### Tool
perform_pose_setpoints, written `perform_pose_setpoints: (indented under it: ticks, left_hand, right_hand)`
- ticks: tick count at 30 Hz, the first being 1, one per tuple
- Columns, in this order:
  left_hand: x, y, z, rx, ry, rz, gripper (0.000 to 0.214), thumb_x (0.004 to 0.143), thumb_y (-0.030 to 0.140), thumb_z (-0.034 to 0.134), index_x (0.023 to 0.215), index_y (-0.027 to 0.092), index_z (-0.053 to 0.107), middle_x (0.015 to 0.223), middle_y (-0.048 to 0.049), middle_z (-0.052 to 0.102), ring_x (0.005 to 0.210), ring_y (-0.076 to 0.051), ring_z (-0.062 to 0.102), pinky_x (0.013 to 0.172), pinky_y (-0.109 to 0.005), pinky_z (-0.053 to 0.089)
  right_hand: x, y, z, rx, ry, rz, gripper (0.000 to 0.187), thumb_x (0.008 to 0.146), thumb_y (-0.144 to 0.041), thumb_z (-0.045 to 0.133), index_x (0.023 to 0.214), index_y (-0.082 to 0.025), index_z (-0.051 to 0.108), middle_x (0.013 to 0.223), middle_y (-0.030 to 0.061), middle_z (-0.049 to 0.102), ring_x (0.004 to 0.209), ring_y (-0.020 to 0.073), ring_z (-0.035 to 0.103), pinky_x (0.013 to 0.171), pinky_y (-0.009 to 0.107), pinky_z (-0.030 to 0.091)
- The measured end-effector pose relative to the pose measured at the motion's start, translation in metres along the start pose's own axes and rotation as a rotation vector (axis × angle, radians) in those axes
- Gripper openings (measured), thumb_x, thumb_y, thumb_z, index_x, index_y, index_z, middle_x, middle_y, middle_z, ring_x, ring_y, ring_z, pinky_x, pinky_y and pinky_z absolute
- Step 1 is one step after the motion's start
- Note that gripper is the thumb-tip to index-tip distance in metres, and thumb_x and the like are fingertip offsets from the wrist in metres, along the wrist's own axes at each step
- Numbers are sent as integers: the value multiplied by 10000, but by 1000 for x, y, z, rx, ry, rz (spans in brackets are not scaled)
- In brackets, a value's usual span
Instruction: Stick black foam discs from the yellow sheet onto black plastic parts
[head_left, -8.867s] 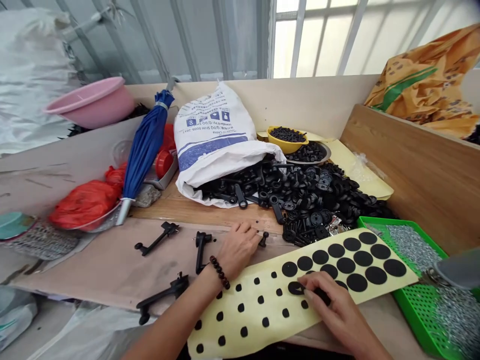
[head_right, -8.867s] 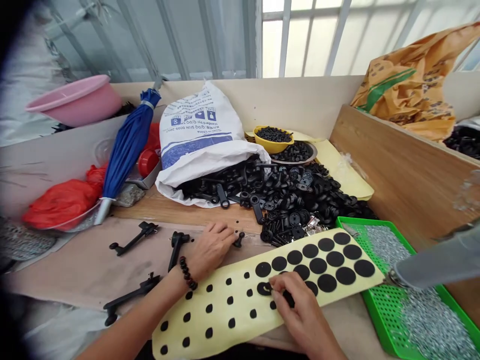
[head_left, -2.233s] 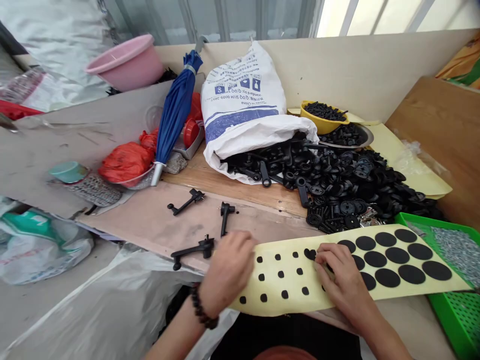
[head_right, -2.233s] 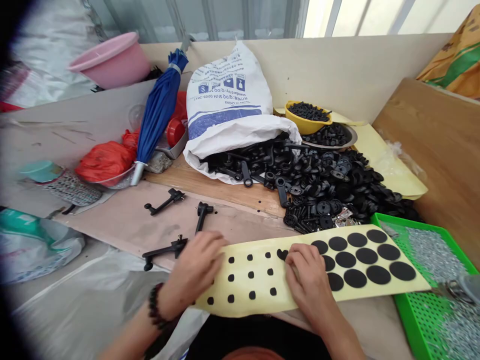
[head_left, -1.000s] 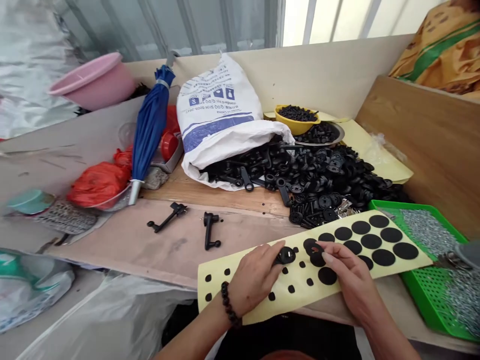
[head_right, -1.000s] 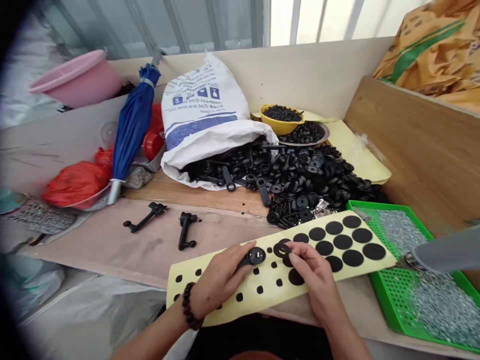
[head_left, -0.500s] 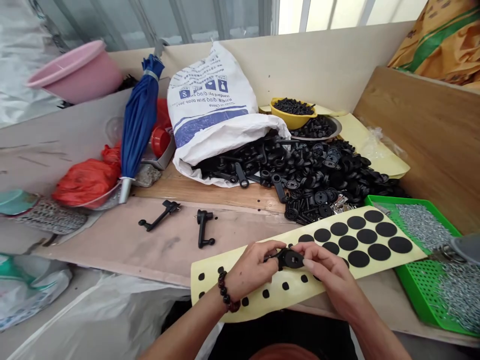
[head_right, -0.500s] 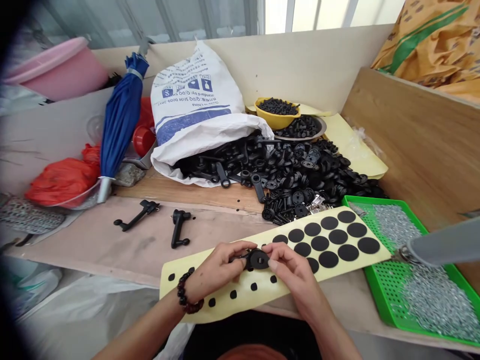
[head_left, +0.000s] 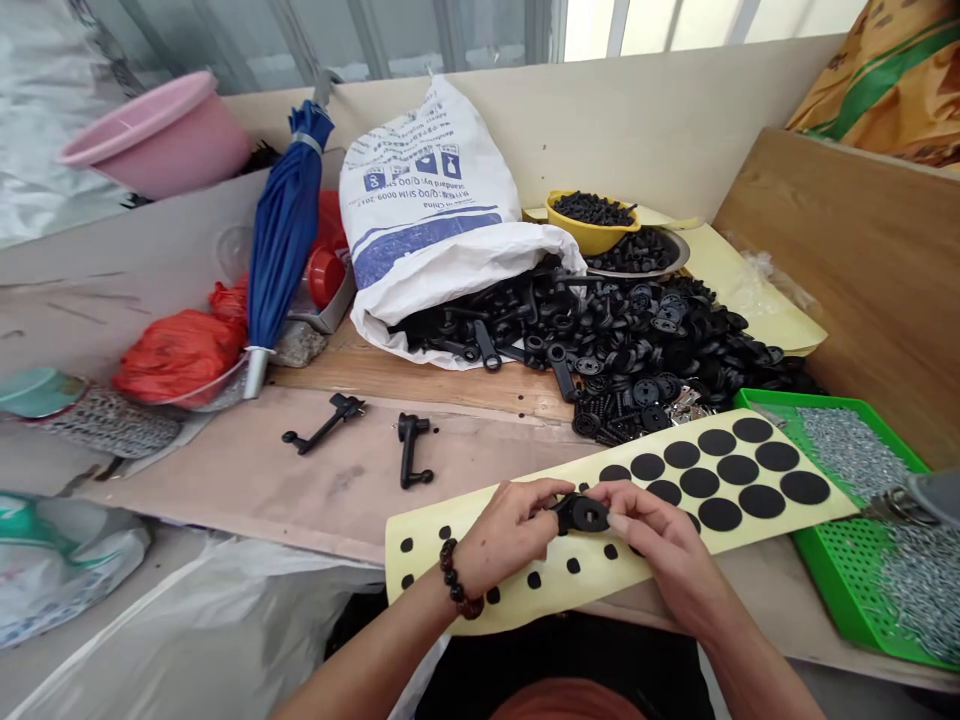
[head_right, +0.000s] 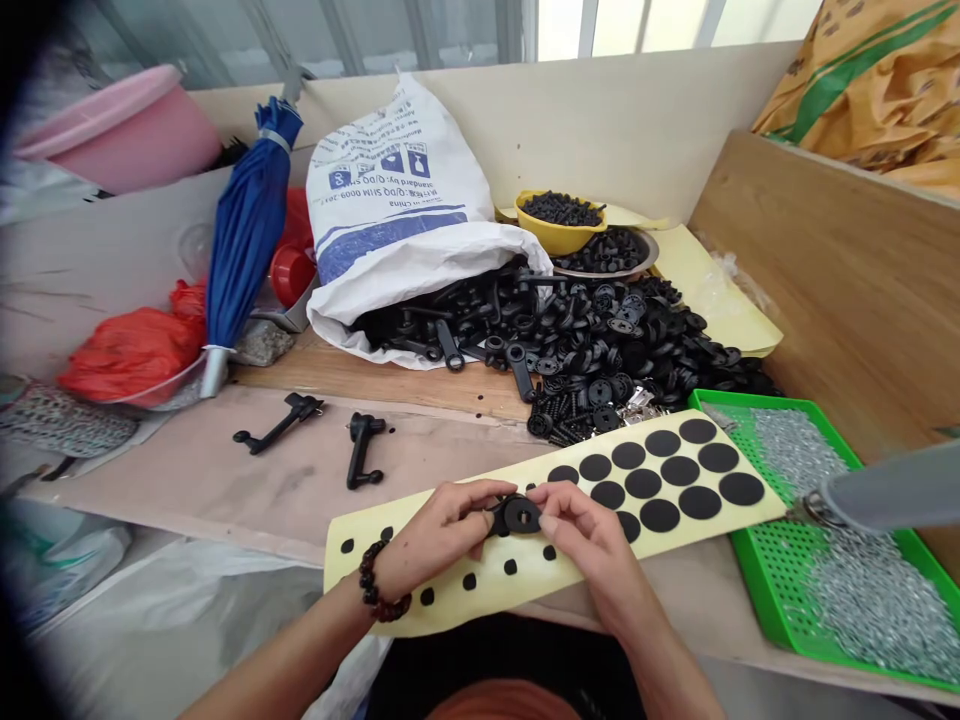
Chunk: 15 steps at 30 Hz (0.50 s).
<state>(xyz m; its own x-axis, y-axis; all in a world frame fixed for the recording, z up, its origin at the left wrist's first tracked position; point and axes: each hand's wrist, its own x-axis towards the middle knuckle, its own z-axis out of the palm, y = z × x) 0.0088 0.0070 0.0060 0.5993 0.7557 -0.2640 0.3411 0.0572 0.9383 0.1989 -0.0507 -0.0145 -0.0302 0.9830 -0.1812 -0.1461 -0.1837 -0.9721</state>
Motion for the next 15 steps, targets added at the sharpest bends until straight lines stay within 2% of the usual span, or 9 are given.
perform_pose_setpoints:
  ticks: [15]
  left_hand:
    - [1, -2, 0, -4, 6, 23, 496, 734, 130, 414, 1194, 147, 598, 795, -19, 662, 510, -87, 478, 520, -192, 389]
  right_hand:
    - [0, -1, 3, -48, 38, -23, 181, 771, -320, 616, 659, -193, 551, 1000, 71, 625, 949, 241, 538, 787, 309, 405]
